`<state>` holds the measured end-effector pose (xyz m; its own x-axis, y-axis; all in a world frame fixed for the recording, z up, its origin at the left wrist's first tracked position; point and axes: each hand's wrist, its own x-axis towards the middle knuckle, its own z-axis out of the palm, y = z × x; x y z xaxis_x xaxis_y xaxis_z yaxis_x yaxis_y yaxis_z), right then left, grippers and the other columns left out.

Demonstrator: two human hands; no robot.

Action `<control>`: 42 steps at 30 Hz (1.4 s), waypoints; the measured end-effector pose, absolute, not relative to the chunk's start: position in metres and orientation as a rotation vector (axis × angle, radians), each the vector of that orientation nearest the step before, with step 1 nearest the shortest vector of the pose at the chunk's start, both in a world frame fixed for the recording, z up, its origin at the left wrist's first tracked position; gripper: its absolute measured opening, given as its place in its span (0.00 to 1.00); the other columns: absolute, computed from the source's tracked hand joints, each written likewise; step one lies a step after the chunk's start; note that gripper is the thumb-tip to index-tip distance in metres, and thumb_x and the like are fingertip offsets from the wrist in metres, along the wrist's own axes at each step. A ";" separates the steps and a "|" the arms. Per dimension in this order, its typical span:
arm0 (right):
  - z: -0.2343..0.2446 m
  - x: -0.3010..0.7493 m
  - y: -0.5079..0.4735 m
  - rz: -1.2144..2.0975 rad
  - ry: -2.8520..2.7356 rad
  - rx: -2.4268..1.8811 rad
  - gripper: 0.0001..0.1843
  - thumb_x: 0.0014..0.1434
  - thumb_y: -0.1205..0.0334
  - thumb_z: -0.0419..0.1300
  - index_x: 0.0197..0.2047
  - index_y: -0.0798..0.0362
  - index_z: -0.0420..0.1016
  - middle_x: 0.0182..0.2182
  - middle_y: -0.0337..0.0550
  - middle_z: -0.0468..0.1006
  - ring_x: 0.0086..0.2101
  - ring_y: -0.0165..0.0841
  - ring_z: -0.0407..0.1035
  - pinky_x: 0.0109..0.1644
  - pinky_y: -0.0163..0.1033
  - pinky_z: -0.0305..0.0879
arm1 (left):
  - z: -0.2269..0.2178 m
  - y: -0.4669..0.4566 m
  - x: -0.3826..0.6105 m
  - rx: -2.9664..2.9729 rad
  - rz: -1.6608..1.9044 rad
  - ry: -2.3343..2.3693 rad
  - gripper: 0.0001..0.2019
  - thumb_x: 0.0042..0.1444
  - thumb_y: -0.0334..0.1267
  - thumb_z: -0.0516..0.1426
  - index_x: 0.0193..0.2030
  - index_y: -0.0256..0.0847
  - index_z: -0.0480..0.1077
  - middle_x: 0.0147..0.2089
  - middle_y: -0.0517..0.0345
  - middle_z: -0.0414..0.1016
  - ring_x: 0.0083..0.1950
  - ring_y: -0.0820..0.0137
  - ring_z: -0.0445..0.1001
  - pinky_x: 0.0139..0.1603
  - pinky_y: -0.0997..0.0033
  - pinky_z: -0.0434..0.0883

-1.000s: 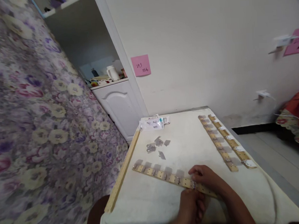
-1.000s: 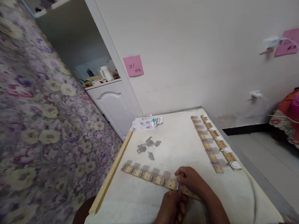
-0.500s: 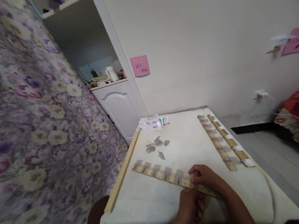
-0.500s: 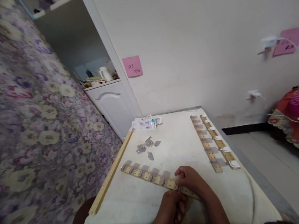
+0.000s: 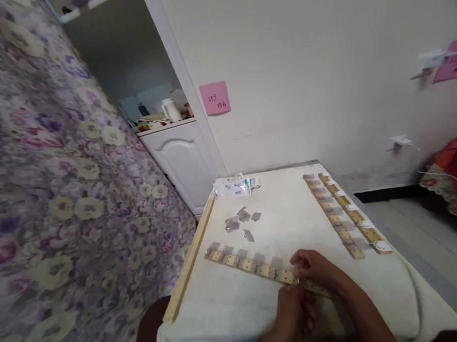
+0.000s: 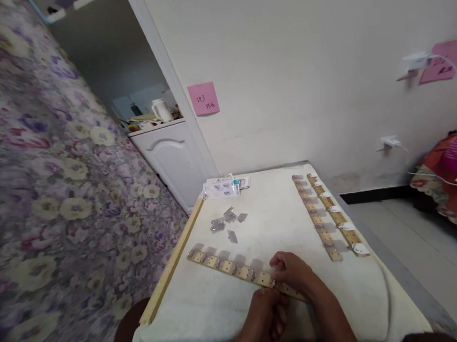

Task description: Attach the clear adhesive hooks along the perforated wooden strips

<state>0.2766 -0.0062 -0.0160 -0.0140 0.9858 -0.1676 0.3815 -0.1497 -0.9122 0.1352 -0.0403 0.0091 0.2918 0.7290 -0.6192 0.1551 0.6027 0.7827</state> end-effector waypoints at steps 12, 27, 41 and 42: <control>-0.011 0.288 -0.024 0.980 -1.434 -1.605 0.16 0.48 0.58 0.59 0.42 0.54 0.72 0.29 0.38 0.73 0.31 0.32 0.67 0.34 0.35 0.61 | 0.006 -0.045 0.125 0.935 0.459 1.137 0.07 0.42 0.38 0.52 0.20 0.38 0.66 0.09 0.62 0.63 0.08 0.78 0.54 0.12 0.75 0.45; -0.013 0.275 -0.077 0.569 -1.649 -1.901 0.10 0.46 0.61 0.57 0.34 0.51 0.72 0.36 0.43 0.73 0.40 0.38 0.66 0.47 0.40 0.60 | -0.004 -0.043 0.105 0.928 0.385 1.059 0.05 0.37 0.37 0.52 0.23 0.40 0.65 0.08 0.64 0.63 0.07 0.75 0.56 0.10 0.77 0.46; -0.030 0.264 -0.067 0.446 -1.626 -1.851 0.10 0.49 0.59 0.57 0.36 0.51 0.72 0.36 0.44 0.73 0.40 0.39 0.66 0.46 0.42 0.61 | -0.013 -0.040 0.106 0.920 0.368 1.050 0.07 0.39 0.40 0.55 0.25 0.40 0.65 0.09 0.62 0.64 0.08 0.74 0.57 0.12 0.76 0.51; -0.030 0.261 -0.065 0.435 -1.615 -1.850 0.10 0.50 0.58 0.57 0.36 0.51 0.72 0.36 0.44 0.73 0.40 0.39 0.66 0.46 0.42 0.61 | -0.015 -0.040 0.106 0.917 0.366 1.050 0.07 0.39 0.40 0.55 0.25 0.40 0.65 0.09 0.62 0.64 0.08 0.73 0.58 0.13 0.76 0.52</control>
<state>0.2614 -0.0653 -0.0301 0.1919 0.9686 0.1581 0.7583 -0.0440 -0.6505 0.1064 -0.0399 -0.0148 0.4814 0.6557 -0.5817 0.1516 0.5914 0.7920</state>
